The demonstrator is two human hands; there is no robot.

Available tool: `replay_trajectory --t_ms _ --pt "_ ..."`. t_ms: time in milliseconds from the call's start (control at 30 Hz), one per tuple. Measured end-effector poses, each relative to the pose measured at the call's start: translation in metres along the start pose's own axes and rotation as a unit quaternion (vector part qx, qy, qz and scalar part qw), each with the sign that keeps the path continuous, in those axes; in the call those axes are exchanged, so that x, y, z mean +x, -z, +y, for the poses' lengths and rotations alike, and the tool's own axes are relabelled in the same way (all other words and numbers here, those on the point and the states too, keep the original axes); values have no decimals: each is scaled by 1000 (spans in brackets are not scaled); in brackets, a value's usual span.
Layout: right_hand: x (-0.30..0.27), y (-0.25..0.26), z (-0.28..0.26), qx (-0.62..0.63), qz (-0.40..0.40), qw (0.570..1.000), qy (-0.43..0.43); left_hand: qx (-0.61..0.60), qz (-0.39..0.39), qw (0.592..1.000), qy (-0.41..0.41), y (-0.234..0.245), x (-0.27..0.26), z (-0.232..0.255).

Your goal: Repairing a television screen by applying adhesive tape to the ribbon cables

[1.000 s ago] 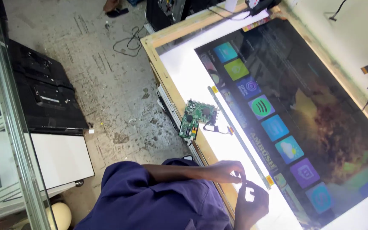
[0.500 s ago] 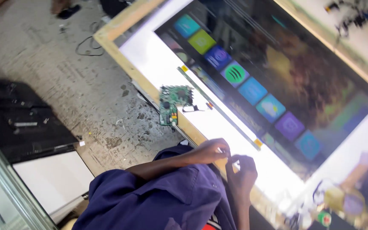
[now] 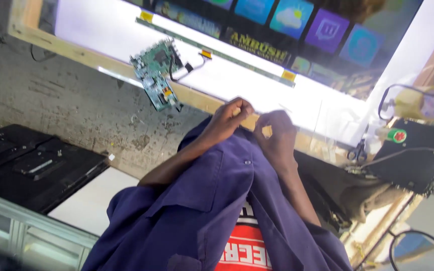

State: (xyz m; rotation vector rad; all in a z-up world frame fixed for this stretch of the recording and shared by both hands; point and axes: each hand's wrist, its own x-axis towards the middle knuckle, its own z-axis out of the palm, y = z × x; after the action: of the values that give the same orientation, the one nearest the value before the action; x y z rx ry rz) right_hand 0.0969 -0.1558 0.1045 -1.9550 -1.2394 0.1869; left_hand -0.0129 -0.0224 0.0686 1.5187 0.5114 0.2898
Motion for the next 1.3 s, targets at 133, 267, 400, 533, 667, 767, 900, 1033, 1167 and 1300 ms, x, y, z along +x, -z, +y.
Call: replay_trajectory --t_ms 133,267,400,533,667,767,900,1033,1167,1300 --pt "6 13 -9 99 46 991 -75 -88 -13 996 -12 3 2 16" --pt "7 14 -9 179 60 972 -142 -100 -14 995 -20 0 -1 30" --pt "8 3 -4 321 44 916 -238 -126 -13 991 -49 -3 -3 31" --pt "1 -12 11 461 36 846 -264 -96 -5 993 -73 -2 -3 25" --pt "1 -14 14 499 28 823 -271 -101 3 993 -67 -5 -5 17" --pt "4 -12 8 521 21 803 -290 -103 4 992 -74 -4 -6 20" --pt "6 -10 3 575 17 759 -306 -70 2 994 -87 -3 -5 22" --pt "-11 -27 30 626 9 719 -302 -15 13 994 -112 2 -6 35" --pt "-12 -24 26 655 -18 690 -307 35 20 991 -126 5 -6 46" --pt "-11 -22 24 667 -26 679 -306 79 33 984 -155 5 -5 46"
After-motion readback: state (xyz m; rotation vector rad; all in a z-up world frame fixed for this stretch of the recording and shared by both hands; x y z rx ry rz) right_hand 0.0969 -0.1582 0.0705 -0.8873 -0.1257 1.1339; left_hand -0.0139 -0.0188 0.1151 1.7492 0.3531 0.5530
